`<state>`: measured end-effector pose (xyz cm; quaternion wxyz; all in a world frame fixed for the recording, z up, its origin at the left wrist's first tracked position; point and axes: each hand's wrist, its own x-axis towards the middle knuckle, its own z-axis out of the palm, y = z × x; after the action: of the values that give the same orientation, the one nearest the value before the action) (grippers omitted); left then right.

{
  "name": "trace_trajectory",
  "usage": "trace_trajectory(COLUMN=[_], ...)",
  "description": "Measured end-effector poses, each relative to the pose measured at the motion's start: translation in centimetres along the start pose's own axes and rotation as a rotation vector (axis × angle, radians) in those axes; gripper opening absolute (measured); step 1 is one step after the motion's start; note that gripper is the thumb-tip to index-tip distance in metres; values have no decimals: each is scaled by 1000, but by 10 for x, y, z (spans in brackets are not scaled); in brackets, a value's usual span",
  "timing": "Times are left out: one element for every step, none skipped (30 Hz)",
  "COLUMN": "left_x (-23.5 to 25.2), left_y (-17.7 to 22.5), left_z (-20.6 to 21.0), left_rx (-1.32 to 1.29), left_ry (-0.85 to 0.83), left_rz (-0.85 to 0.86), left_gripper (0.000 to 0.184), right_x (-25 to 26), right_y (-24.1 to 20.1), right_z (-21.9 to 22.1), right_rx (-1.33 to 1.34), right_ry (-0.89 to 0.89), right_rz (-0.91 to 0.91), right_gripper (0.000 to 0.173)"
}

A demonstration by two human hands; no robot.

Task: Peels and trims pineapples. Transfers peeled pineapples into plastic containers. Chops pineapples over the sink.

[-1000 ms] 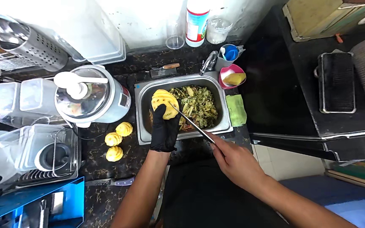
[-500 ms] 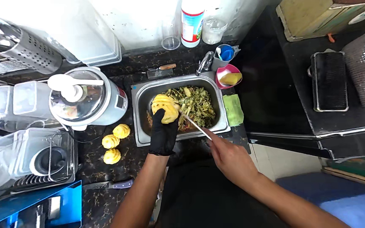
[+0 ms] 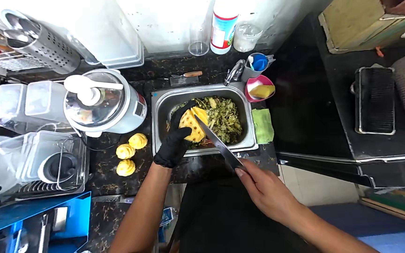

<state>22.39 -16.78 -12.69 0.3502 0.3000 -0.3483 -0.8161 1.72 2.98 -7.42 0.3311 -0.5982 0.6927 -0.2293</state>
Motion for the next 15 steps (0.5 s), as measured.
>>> trace_trajectory(left_x=[0, 1, 2, 3, 3, 2, 1, 0, -1, -2, -3, -3, -3, -3, -3], left_y=[1, 3, 4, 6, 7, 8, 8, 8, 9, 10, 11, 13, 13, 13, 13], left_z=[2, 3, 3, 3, 4, 4, 3, 3, 3, 4, 6, 8, 8, 6, 4], left_rx=[8, 20, 34, 48, 61, 65, 60, 40, 26, 28, 39, 47, 52, 49, 41], left_ry=[-16, -44, -69, -81, -84, -80, -68, -47, -22, 5, 27, 43, 47, 38, 26], left_rz=[9, 18, 23, 24, 30, 32, 27, 14, 3, -6, -11, -16, -21, -23, -22], left_gripper=[75, 76, 77, 77, 76, 75, 75, 76, 76, 75, 73, 70, 70, 72, 74], right_x=[0, 1, 1, 1, 1, 0, 0, 0, -1, -1, -1, -2, -2, -3, -3], right_y=[0, -1, 0, 0, -1, -1, -1, -1, -1, -2, -2, -2, -2, -3, -3], right_z=[0, -1, -1, -1, -1, 0, 0, 1, 1, 0, 0, 1, 1, 1, 1], right_rx=[3, 8, 12, 12, 8, 3, -1, -3, -1, -1, -2, 0, 0, 0, 2], right_ry=[-10, -25, -40, -49, -51, -47, -43, -40, -36, -32, -29, -28, -28, -29, -28], right_rz=[1, 6, 10, 12, 12, 9, 6, 3, 0, -2, -5, -6, -6, -4, -6], right_gripper=[38, 38, 38, 38, 38, 38, 39, 39, 39, 39, 39, 39, 39, 39, 38])
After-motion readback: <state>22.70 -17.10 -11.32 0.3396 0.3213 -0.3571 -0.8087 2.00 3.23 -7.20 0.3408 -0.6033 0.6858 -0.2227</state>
